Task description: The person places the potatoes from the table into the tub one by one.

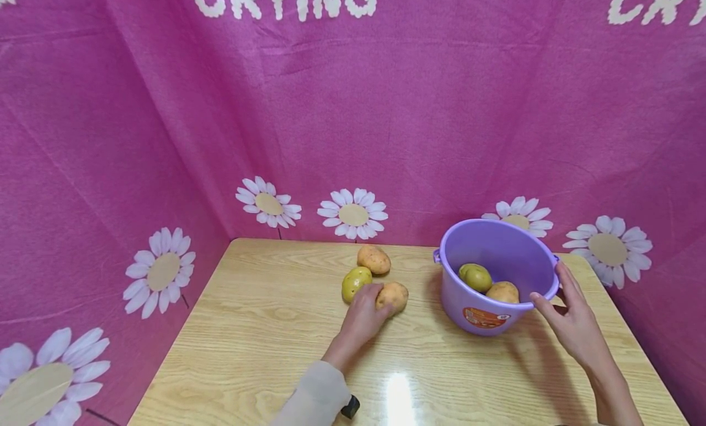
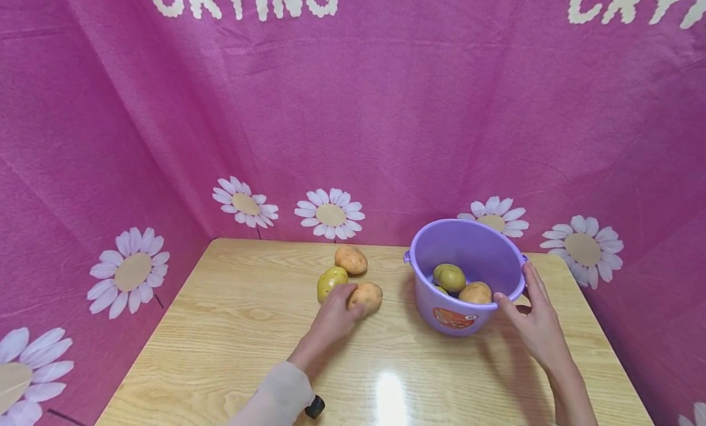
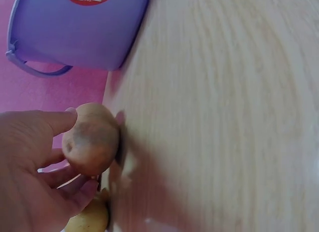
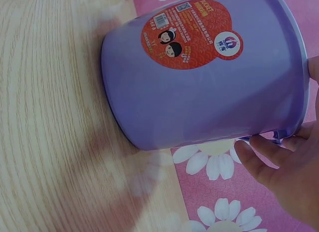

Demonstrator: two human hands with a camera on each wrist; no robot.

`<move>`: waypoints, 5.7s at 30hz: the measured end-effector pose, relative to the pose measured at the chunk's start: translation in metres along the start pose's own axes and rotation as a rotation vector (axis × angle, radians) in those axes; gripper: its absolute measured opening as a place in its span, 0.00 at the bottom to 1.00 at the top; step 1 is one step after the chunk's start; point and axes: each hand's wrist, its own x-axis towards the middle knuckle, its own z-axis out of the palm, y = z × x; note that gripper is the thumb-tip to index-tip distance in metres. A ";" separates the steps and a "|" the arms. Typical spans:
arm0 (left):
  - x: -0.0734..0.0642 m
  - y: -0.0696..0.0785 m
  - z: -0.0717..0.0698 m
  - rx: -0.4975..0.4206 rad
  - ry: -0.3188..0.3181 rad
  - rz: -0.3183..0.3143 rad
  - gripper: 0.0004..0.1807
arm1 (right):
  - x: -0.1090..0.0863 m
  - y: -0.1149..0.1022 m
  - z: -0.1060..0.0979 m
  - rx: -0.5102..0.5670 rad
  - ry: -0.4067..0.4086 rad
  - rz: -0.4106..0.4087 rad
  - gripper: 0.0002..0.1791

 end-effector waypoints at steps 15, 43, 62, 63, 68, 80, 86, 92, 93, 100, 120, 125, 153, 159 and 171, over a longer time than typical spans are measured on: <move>-0.005 -0.009 0.025 -0.012 0.031 -0.057 0.38 | 0.000 0.001 0.001 0.006 -0.001 -0.006 0.43; -0.002 -0.007 0.024 -0.147 0.035 -0.117 0.38 | 0.000 0.002 -0.001 -0.009 -0.004 0.007 0.43; 0.008 0.010 -0.008 -0.181 0.006 -0.140 0.41 | 0.000 0.002 -0.001 0.012 0.008 -0.007 0.43; 0.008 0.011 -0.010 -0.184 0.008 -0.141 0.41 | 0.000 0.002 0.000 0.014 0.007 -0.007 0.43; 0.009 0.014 -0.018 -0.201 0.014 -0.158 0.41 | 0.000 0.002 0.000 0.011 0.007 -0.010 0.43; 0.013 0.022 -0.041 -0.205 0.026 -0.143 0.40 | 0.000 0.002 0.001 0.022 0.005 -0.019 0.43; 0.019 0.030 -0.056 -0.206 0.038 -0.125 0.40 | 0.001 0.002 0.001 0.020 0.008 -0.019 0.42; 0.025 0.037 -0.067 -0.214 0.051 -0.107 0.40 | 0.000 0.002 0.001 0.018 0.003 -0.017 0.43; 0.026 0.038 -0.069 -0.217 0.055 -0.103 0.39 | 0.000 0.002 0.001 0.019 0.003 -0.017 0.43; 0.032 0.049 -0.084 -0.224 0.072 -0.078 0.37 | 0.000 0.002 0.001 0.026 0.003 -0.015 0.43; 0.043 0.079 -0.123 -0.295 0.061 -0.048 0.40 | 0.000 0.001 0.000 0.027 -0.007 -0.013 0.42; 0.043 0.079 -0.126 -0.307 0.062 -0.032 0.40 | 0.001 0.001 -0.001 0.022 -0.007 -0.012 0.43; 0.061 0.109 -0.090 -0.211 0.029 0.057 0.38 | -0.001 0.000 0.001 0.020 -0.004 -0.004 0.43; 0.065 0.123 -0.077 -0.199 -0.007 0.074 0.39 | 0.000 0.002 0.002 0.017 -0.003 -0.001 0.43; 0.070 0.150 -0.051 -0.176 -0.055 0.123 0.40 | 0.000 0.005 0.002 0.014 0.012 -0.014 0.43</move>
